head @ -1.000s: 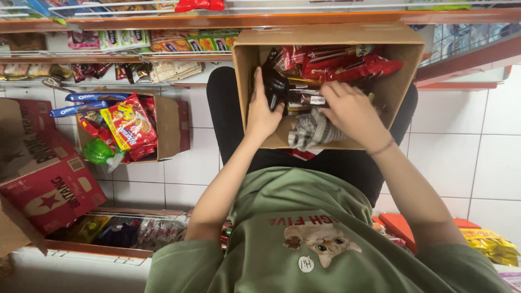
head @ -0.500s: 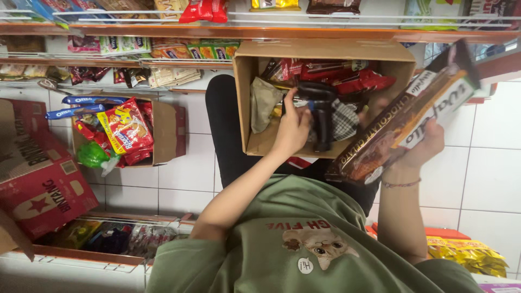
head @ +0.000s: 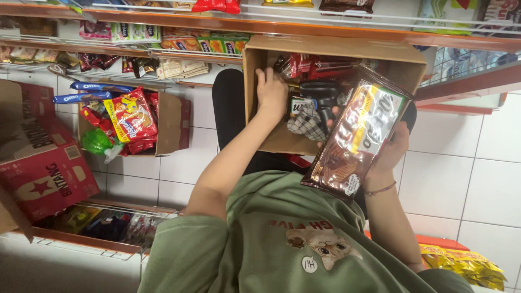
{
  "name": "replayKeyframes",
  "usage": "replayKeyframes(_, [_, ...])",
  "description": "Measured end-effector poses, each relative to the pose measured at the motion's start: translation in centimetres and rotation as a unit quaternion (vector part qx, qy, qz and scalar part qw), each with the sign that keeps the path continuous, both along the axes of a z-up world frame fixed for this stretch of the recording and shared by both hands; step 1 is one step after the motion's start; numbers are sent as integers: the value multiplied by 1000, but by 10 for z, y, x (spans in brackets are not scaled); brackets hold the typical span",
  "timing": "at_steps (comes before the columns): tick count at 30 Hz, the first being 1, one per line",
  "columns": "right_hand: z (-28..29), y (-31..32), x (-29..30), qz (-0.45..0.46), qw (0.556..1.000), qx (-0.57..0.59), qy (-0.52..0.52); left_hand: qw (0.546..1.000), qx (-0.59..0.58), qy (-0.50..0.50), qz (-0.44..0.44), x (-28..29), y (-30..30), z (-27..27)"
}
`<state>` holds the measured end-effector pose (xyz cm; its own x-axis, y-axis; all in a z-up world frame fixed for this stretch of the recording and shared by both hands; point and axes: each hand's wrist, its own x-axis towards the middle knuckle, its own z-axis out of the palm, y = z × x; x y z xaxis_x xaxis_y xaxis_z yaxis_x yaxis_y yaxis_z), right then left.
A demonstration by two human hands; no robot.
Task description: The person sits on the floor and restocks snack items onto store shelves. They pick up packages from a cardboard box, wipe them with a cloth, scan them with a handheld barcode scanner, and place them on the shelf.
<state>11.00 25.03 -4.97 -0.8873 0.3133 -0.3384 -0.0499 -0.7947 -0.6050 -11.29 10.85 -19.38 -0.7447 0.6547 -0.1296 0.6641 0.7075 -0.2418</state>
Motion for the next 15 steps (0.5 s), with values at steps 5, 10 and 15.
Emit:
replayKeyframes(5, [6, -1, -5, 18, 994, -89, 64, 996, 66, -60, 13, 1, -6, 48])
replayKeyframes(10, [0, 1, -16, 38, 999, 1, -11, 953, 296, -54, 29, 20, -29, 133])
replayKeyframes(15, [-20, -2, -30, 24, 996, -77, -28, 874, 462, 8, -152, 95, -46, 200])
